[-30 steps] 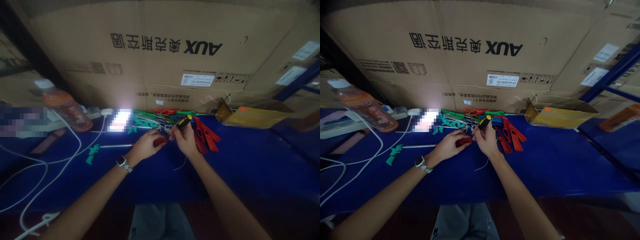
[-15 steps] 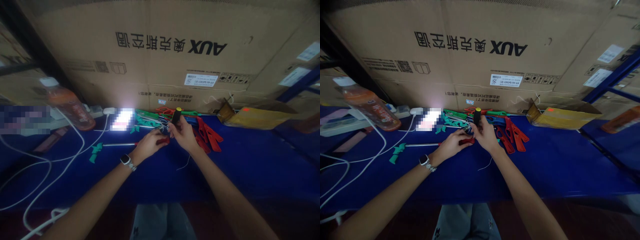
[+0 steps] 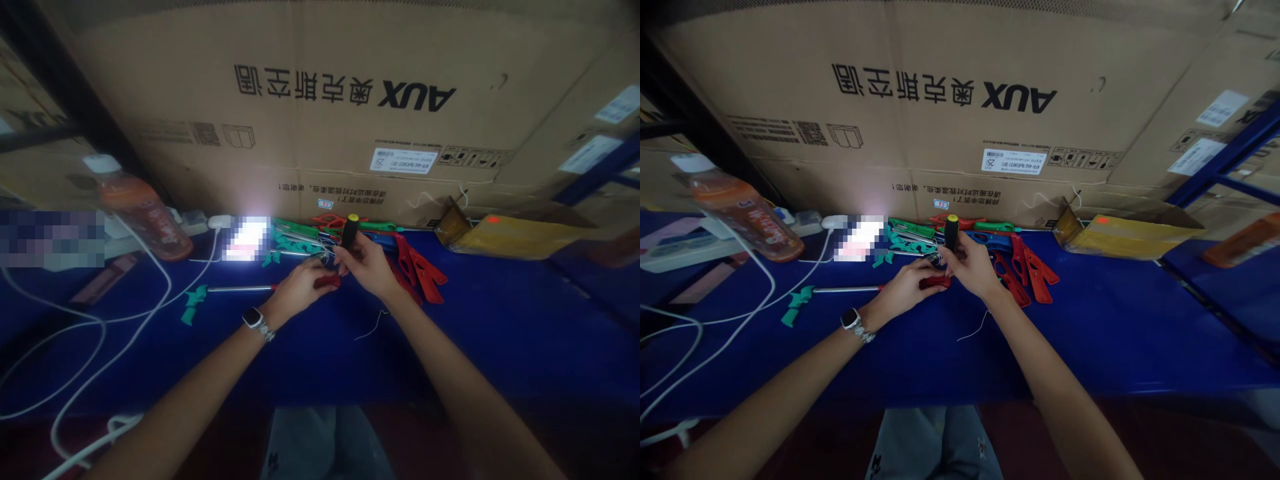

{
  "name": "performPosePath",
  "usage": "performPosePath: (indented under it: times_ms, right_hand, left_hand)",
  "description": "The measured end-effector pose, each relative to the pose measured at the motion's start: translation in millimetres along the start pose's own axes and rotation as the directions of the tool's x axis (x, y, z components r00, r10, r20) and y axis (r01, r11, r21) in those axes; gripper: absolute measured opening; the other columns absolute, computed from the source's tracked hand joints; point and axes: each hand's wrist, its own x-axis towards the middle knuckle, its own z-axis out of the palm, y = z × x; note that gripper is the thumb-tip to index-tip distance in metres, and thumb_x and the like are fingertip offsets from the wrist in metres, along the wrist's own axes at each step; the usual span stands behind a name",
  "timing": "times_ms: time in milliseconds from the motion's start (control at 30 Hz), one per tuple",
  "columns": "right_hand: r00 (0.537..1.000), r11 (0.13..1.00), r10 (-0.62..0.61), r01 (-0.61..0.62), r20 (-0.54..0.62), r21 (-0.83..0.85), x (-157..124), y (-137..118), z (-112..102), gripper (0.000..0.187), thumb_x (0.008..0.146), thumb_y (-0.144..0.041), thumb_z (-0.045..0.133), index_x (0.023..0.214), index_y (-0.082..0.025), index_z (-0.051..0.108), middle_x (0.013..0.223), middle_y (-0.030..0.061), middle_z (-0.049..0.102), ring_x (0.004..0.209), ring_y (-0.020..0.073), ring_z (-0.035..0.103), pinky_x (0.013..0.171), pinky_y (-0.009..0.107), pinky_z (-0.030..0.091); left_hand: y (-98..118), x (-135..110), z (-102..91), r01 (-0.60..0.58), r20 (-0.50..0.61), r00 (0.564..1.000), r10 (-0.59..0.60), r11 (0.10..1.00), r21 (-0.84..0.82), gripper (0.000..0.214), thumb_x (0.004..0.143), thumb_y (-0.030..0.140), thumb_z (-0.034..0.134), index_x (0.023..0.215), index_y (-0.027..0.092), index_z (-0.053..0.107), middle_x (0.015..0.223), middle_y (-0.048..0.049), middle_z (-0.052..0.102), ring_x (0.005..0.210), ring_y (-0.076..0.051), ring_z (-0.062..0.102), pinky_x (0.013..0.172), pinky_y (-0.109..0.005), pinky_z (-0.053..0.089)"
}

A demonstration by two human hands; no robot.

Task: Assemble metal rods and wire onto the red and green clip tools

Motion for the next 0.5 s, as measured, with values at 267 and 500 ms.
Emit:
performPosePath:
  times_ms: [267, 500]
  right_hand:
    - [0.999, 0.999, 0.041, -0.041, 0.007, 0.024, 1.5, -0.6, 1.2, 0.035, 0.078, -0.048, 0.076, 0.093, -0.02, 0.061, 0.069, -0.0025, 0.068, 0.049, 0.0125, 0.063, 0.05, 0.027, 0.058]
    - [0.994, 0.986, 0.099, -0.105, 0.051, 0.133, 7.6, 0.7, -3.3, 0.041, 0.072, -0.05, 0.08, 0.088, -0.017, 0.062, 0.066, -0.0022, 0.068, 0.047, 0.0109, 0.063, 0.048, 0.024, 0.058]
  left_hand:
    - [-3.5, 0.5, 2.4, 0.008, -0.032, 0.999, -0.008, 1.0, -0.015, 0.024, 0.083, 0.03, 0.077, 0.106, 0.023, 0.076, 0.115, -0.0081, 0.069, 0.106, -0.025, 0.067, 0.095, -0.042, 0.056]
    - [0.7, 0.2, -0.4, 0.037, -0.002, 0.999, -0.037, 0.999, -0.004, 0.023, 0.083, 0.029, 0.077, 0.105, 0.022, 0.076, 0.11, -0.0089, 0.07, 0.103, -0.025, 0.068, 0.092, -0.043, 0.057]
